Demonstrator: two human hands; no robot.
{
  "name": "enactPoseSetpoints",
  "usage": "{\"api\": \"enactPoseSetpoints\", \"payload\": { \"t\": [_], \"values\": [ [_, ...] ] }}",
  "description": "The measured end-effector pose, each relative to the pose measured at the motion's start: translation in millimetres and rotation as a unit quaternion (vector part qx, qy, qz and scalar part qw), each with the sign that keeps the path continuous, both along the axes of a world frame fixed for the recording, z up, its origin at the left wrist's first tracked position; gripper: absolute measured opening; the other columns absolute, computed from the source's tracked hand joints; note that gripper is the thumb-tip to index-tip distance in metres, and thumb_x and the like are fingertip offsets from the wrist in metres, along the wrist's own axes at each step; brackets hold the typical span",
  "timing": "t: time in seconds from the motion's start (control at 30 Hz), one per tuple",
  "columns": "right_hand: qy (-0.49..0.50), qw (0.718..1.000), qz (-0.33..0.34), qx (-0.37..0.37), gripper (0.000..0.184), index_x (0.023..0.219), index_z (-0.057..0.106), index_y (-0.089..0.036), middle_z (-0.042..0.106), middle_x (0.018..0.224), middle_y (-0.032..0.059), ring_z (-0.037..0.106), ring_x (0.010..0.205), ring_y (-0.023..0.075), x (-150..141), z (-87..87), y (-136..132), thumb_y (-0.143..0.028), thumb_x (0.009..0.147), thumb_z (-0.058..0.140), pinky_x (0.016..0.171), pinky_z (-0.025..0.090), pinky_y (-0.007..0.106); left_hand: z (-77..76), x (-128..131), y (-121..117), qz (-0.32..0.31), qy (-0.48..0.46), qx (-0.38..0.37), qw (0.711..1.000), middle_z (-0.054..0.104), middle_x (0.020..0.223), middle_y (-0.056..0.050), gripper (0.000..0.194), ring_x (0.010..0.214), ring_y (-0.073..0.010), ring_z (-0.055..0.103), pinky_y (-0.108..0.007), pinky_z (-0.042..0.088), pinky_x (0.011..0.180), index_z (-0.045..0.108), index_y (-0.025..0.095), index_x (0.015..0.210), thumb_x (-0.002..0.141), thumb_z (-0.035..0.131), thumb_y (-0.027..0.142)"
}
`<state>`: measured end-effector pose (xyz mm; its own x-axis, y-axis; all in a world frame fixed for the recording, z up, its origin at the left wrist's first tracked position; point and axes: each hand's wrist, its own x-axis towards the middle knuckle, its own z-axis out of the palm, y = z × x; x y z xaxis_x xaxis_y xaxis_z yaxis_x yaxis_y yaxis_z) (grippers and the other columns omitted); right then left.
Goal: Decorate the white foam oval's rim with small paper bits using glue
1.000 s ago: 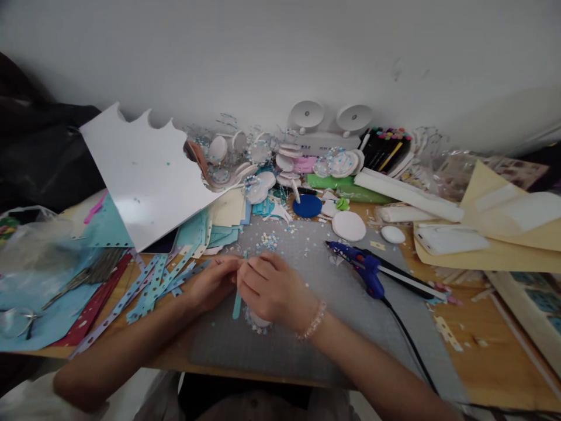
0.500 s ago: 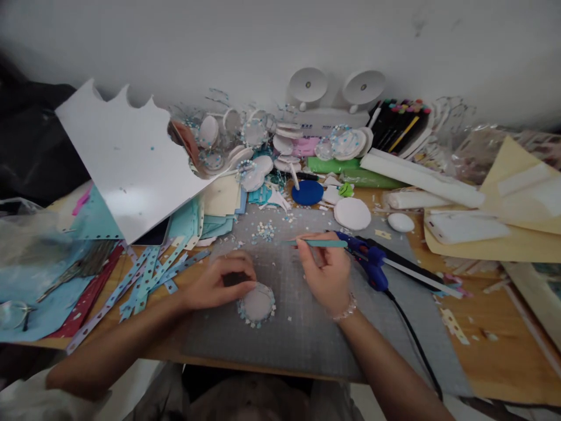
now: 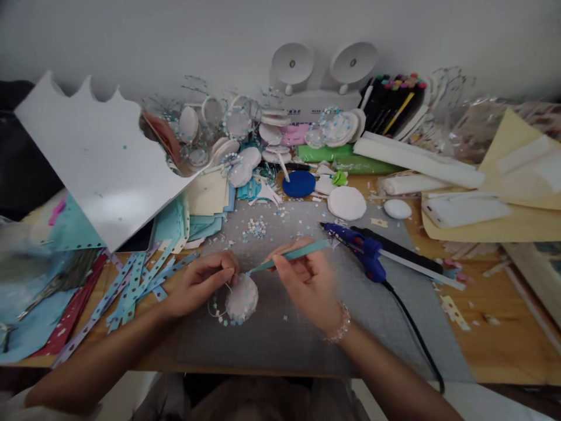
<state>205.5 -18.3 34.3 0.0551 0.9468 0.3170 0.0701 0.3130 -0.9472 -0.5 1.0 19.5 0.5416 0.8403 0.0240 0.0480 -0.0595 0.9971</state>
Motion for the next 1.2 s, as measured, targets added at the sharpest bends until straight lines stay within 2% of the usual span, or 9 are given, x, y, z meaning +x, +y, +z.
{"api": "enactPoseSetpoints", "payload": {
  "t": [0.17,0.63,0.83,1.2],
  "values": [
    [-0.003,1.000,-0.001,0.006,0.009,0.076,0.054,-0.022,0.067,0.072,-0.0005,0.065,0.062,0.0127,-4.6,-1.2,-0.8,-0.019,0.083,0.059,0.056,0.056,0.024,2.0,-1.4,1.4,0.023,-0.017,-0.019,0.999,0.051,0.068,-0.002,0.030,0.065,-0.0130,0.047,-0.024,0.038,0.062,0.053,0.014,0.067,0.091,0.050,0.031],
    [0.005,0.999,0.029,-0.038,0.008,0.079,0.061,-0.021,0.063,0.076,0.0015,0.066,0.071,0.0140,-0.7,-0.7,-6.2,-0.015,0.084,0.059,0.060,0.055,0.024,-0.1,-1.7,-0.3,0.011,-0.035,-0.043,0.998,0.053,0.070,-0.003,0.030,0.068,-0.0129,0.049,-0.025,0.040,0.063,0.055,0.013,0.069,0.092,0.052,0.033],
    [0.034,0.998,0.048,-0.029,0.012,0.082,0.061,-0.024,0.062,0.075,-0.0002,0.066,0.073,0.0149,-2.9,-2.5,-7.2,-0.011,0.083,0.059,0.061,0.055,0.026,0.2,-2.5,-0.1,0.006,-0.047,-0.037,0.998,0.053,0.070,-0.003,0.027,0.068,-0.0128,0.049,-0.025,0.040,0.063,0.056,0.013,0.069,0.092,0.052,0.029],
    [0.019,0.998,0.048,-0.036,0.013,0.081,0.060,-0.024,0.062,0.075,-0.0002,0.065,0.072,0.0146,-4.0,-1.8,-8.2,-0.011,0.082,0.059,0.062,0.055,0.026,-0.7,-1.9,-0.3,0.002,-0.037,-0.042,0.998,0.054,0.073,-0.003,0.026,0.070,-0.0125,0.050,-0.024,0.040,0.065,0.056,0.013,0.071,0.092,0.052,0.027]
  ]
}}
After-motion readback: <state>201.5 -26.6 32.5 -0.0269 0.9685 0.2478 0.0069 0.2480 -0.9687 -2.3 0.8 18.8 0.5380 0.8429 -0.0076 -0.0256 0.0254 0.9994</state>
